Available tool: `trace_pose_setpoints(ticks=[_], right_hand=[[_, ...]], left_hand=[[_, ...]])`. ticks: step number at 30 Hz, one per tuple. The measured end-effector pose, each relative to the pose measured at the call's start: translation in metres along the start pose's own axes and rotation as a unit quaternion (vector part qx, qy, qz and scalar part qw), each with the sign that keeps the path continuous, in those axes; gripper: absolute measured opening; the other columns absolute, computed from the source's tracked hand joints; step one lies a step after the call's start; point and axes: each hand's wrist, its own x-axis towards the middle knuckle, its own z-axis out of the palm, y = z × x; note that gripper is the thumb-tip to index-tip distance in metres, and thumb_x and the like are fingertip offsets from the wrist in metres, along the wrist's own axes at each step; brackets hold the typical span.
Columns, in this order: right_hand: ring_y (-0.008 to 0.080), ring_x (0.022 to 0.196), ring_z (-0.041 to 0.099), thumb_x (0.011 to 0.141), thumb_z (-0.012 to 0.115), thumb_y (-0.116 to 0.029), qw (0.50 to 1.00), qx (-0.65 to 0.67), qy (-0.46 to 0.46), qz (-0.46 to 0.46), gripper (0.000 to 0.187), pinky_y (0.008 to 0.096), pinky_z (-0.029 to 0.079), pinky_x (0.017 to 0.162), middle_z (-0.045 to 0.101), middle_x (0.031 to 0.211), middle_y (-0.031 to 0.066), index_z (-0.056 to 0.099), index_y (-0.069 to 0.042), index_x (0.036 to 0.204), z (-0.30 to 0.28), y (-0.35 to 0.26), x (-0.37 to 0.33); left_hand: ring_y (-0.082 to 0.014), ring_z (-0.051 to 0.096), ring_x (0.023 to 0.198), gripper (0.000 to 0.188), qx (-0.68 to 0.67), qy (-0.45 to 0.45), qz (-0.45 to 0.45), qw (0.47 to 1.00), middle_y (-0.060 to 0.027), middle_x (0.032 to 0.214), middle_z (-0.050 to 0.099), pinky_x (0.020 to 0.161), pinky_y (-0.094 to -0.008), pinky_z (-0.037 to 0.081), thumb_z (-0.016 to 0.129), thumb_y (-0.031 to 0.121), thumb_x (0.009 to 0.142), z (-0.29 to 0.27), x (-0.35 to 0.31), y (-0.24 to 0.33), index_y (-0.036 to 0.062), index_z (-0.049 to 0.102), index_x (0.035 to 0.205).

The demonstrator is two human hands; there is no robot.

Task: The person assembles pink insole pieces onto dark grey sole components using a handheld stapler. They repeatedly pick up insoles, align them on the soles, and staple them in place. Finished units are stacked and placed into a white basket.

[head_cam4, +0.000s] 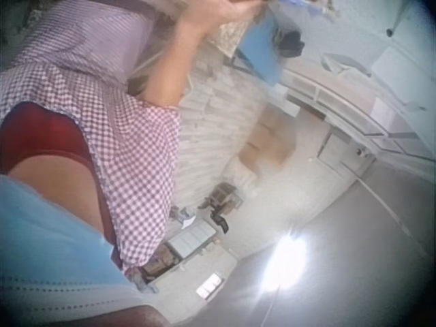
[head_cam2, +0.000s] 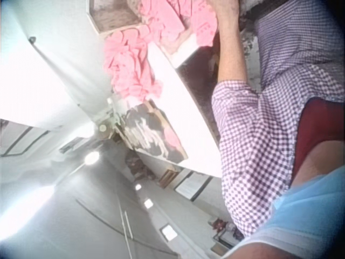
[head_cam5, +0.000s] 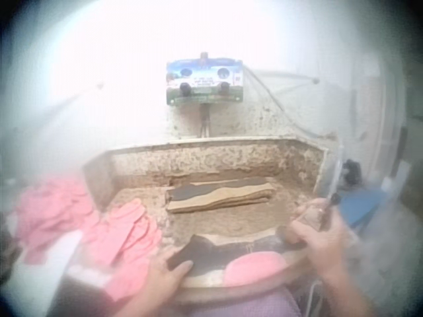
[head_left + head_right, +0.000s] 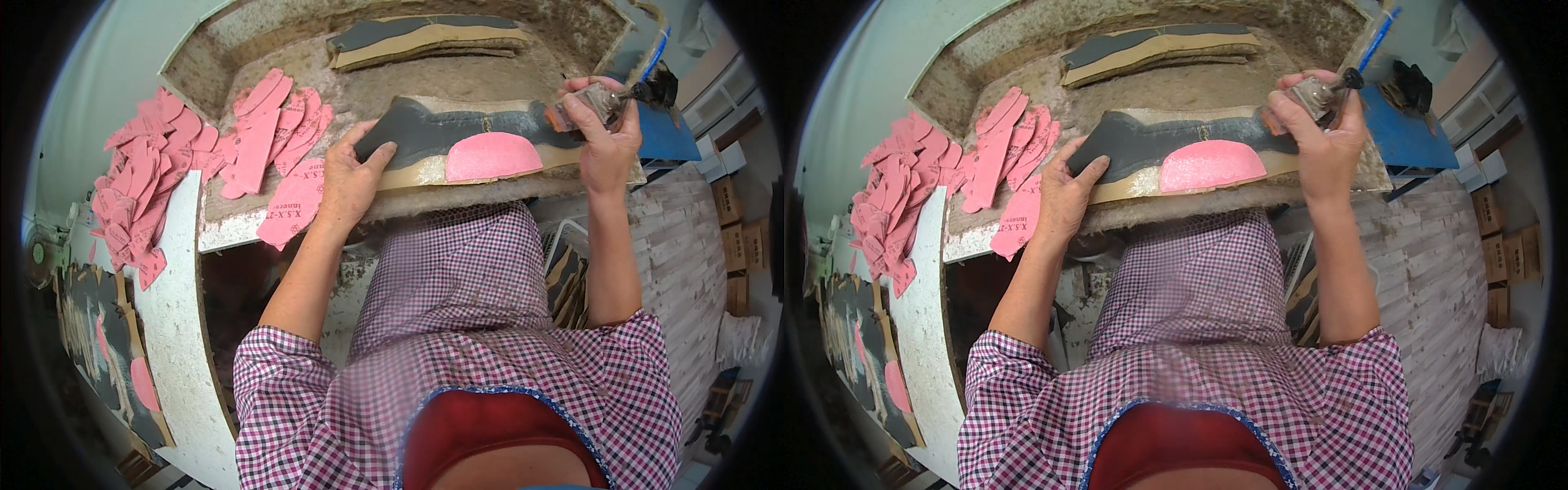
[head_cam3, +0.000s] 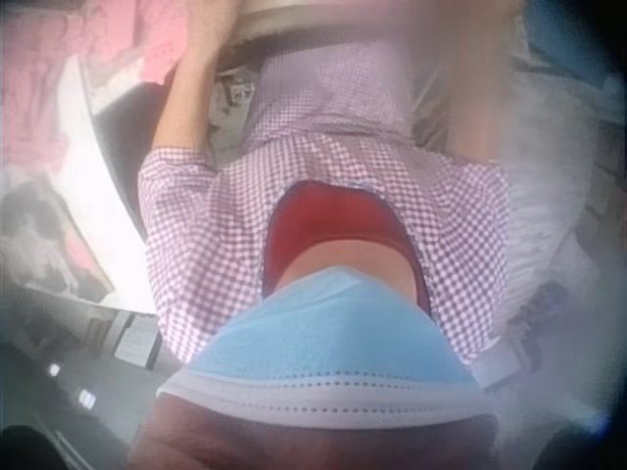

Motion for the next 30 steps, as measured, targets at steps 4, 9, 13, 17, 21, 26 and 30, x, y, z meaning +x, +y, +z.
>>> trace_pose_setpoints(ticks=[4,9,13,17,21,26,30], right_hand=[[0.0155,0.084,0.066,0.082,0.071,0.002,0.99,0.129,-0.027,0.046,0.032,0.0308,0.057,0.072,0.067,0.102,0.0081,0.055,-0.006,0.109,0.035,-0.001,-0.018],[0.015,0.088,0.066,0.081,0.073,-0.001,0.982,0.183,-0.052,0.002,0.036,0.0297,0.057,0.077,0.068,0.102,0.0083,0.055,-0.007,0.111,0.072,0.001,-0.029],[0.0163,0.093,0.066,0.082,0.072,-0.001,0.985,0.165,-0.049,0.008,0.036,0.0303,0.057,0.078,0.068,0.103,0.0092,0.055,-0.007,0.113,0.049,-0.003,-0.028],[0.0265,0.098,0.067,0.085,0.064,0.005,0.982,0.189,-0.003,-0.006,0.032,0.0423,0.056,0.088,0.066,0.106,0.0147,0.054,-0.004,0.114,-0.004,0.0,-0.021],[0.0325,0.104,0.064,0.087,0.059,0.006,0.972,0.231,0.01,-0.041,0.029,0.0531,0.053,0.094,0.064,0.108,0.0186,0.053,0.0,0.115,-0.036,-0.016,-0.016],[0.0343,0.109,0.061,0.089,0.055,0.005,0.956,0.287,0.004,-0.066,0.027,0.0635,0.048,0.098,0.063,0.109,0.0199,0.053,0.002,0.115,-0.046,-0.037,-0.012],[0.0349,0.111,0.06,0.088,0.054,0.004,0.949,0.306,-0.023,-0.069,0.027,0.0645,0.046,0.099,0.063,0.109,0.0198,0.053,0.002,0.116,-0.05,-0.043,-0.015]], left_hand=[[-0.0107,0.061,0.093,0.033,0.001,-0.009,0.009,1.0,-0.0059,0.106,0.067,0.086,-0.0243,0.05,0.068,0.004,0.089,-0.001,0.001,0.0,-0.0027,0.06,0.121],[-0.0102,0.061,0.093,0.031,-0.026,-0.003,0.009,1.0,-0.0054,0.106,0.067,0.086,-0.0238,0.049,0.068,0.004,0.089,-0.001,-0.001,0.003,-0.0025,0.061,0.119],[-0.0103,0.061,0.093,0.031,-0.01,0.002,0.021,1.0,-0.0057,0.106,0.067,0.086,-0.0238,0.049,0.068,0.003,0.089,-0.002,0.001,-0.001,-0.003,0.061,0.118],[-0.0104,0.062,0.091,0.029,-0.03,0.009,0.02,0.999,-0.0051,0.103,0.068,0.083,-0.0241,0.05,0.067,0.001,0.088,0.0,0.001,0.002,-0.0018,0.063,0.117],[-0.01,0.062,0.089,0.026,0.074,0.019,0.129,0.989,-0.0038,0.098,0.069,0.082,-0.0245,0.05,0.066,0.0,0.087,0.002,0.013,0.035,-0.0003,0.066,0.113],[-0.0099,0.063,0.089,0.026,0.065,0.002,0.292,0.954,-0.0033,0.097,0.07,0.08,-0.0241,0.051,0.064,0.0,0.087,0.042,0.041,0.112,0.003,0.067,0.114],[-0.0189,0.067,0.097,0.036,0.21,-0.138,0.466,0.848,-0.006,0.107,0.071,0.089,-0.03,0.053,0.06,-0.012,0.081,0.056,0.048,0.111,0.0052,0.068,0.111]])
